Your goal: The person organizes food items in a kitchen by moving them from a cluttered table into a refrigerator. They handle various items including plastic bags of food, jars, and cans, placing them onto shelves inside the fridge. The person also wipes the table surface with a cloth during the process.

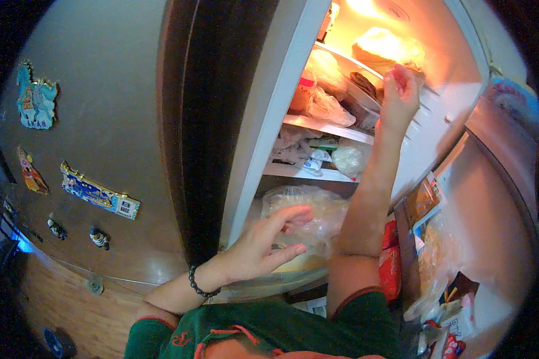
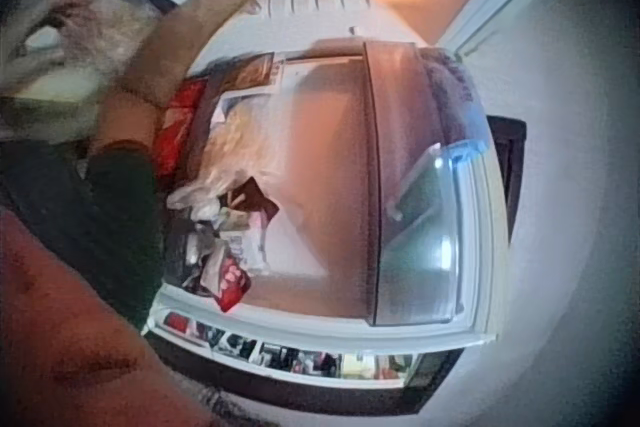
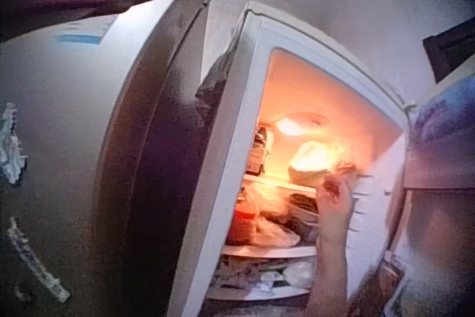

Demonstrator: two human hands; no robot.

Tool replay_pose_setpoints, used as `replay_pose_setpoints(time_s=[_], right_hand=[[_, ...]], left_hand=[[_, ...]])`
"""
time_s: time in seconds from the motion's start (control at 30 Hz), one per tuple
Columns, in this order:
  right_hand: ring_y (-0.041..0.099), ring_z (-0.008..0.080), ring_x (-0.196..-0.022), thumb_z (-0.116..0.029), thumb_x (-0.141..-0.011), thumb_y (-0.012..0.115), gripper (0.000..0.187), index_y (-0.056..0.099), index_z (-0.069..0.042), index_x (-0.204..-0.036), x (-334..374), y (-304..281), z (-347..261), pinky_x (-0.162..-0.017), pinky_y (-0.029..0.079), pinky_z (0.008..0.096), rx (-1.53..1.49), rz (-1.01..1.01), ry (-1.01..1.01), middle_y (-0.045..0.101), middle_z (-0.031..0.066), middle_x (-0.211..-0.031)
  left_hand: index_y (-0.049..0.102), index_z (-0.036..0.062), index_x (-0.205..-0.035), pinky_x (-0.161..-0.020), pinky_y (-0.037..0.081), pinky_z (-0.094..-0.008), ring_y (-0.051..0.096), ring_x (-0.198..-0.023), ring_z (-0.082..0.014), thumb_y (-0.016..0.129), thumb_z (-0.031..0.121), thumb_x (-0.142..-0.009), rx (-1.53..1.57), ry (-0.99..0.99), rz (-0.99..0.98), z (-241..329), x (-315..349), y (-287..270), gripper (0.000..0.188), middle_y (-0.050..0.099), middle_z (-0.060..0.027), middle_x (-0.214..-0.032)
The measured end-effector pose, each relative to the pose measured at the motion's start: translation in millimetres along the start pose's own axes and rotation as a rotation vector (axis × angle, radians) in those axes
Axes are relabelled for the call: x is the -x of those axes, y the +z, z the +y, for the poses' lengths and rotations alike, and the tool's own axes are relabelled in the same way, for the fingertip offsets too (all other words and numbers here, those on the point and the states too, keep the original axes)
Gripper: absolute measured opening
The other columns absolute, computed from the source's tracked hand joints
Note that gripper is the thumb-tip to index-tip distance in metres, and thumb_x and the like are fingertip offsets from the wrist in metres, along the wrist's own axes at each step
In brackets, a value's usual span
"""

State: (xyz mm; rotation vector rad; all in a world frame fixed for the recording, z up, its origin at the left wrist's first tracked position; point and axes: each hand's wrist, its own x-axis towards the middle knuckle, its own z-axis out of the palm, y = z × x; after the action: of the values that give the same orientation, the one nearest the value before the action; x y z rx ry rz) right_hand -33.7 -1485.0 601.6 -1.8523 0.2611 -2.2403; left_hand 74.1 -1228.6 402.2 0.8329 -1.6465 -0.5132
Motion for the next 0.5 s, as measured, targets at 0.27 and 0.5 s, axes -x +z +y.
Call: replay_pose_setpoints(time_s=[0.27, 0.5], right_hand=[[0.024, 0.0374, -0.134, -0.048, -0.071, 0.068, 0.061, 0.052, -0.029, -0.127, -75.1, 30.5, 43.4, -0.104, 0.026, 0.0572, 1.259, -0.351, -0.252, 0.028, 0.0127, -0.145], [0.037, 0.0314, -0.130, -0.046, -0.072, 0.068, 0.065, 0.049, -0.026, -0.131, -107.2, 32.2, 51.6, -0.103, 0.036, 0.0481, 1.396, -0.736, 0.101, 0.035, 0.0059, -0.144]], left_hand=[[0.041, 0.0034, -0.129, -0.088, 0.046, -0.0314, 0.058, -0.104, -0.0184, 0.064, 0.011, -0.085, 0.001, -0.101, 0.015, 6.7, 31.3, -4.6, 0.050, 0.059, -0.0111, -0.117], [0.043, 0.0023, -0.127, -0.088, 0.047, -0.0338, 0.059, -0.105, -0.0247, 0.061, 0.013, -0.087, -0.022, -0.139, -0.039, 5.2, 32.3, -5.4, 0.045, 0.058, -0.0159, -0.116]])
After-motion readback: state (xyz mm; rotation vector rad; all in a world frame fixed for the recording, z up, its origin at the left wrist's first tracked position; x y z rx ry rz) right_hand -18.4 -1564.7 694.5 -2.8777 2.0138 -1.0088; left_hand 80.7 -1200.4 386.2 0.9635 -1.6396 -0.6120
